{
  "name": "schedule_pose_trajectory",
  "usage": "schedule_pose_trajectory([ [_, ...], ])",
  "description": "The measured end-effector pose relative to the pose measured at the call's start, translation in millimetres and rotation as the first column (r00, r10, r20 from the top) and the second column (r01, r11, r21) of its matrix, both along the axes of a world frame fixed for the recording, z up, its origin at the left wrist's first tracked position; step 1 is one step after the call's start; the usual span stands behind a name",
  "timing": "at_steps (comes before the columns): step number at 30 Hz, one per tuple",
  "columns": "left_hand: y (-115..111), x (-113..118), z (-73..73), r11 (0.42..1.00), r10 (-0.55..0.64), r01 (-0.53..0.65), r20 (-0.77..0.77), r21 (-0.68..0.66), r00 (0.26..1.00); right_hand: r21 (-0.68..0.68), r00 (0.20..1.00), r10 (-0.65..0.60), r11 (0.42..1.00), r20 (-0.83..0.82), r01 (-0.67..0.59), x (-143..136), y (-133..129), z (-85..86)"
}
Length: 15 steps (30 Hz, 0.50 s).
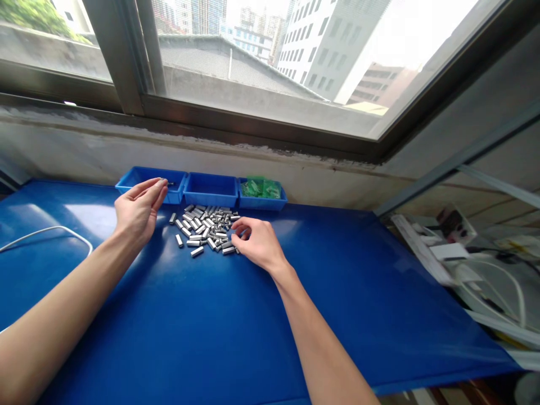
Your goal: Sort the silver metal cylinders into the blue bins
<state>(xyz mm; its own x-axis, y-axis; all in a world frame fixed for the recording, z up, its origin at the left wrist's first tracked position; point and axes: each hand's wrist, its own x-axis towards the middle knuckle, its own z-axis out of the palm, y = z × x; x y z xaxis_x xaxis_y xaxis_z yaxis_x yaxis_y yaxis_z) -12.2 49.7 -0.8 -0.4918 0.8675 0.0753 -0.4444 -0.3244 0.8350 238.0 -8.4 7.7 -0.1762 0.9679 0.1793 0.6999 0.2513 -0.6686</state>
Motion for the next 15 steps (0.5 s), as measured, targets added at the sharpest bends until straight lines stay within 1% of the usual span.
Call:
schedule_pose_trajectory([
  [2,-2.2,4.3,1.2,1.000,-0.018,0.019,-0.031,0.007,0.999,-0.022,1.000,0.008,1.000,0.022,-0.007,0.5,-0.2,-0.9],
  [5,-5.5,11.0,1.8,0.997,-0.070,0.071,-0.090,0.015,0.993,-0.058,1.000,0.007,0.998,-0.008,-0.008,-1.3,0.0,-3.0],
  [10,-16.8,23.0,3.4,0.980,-0.199,0.201,-0.188,-0.008,0.962,-0.082,0.997,-0.036,0.996,-0.070,0.030,-4.9,0.7,-4.3],
  [12,-22.8,28.0,4.6,0.956,-0.289,0.290,-0.261,-0.033,0.921,-0.076,0.994,-0.058,0.996,-0.095,0.051,-4.4,1.8,-4.8],
  [15,-29.7,34.6,4.8,0.898,-0.429,0.432,-0.402,-0.089,0.809,-0.087,0.988,-0.077,0.994,-0.137,0.066,-1.9,4.1,-5.9],
])
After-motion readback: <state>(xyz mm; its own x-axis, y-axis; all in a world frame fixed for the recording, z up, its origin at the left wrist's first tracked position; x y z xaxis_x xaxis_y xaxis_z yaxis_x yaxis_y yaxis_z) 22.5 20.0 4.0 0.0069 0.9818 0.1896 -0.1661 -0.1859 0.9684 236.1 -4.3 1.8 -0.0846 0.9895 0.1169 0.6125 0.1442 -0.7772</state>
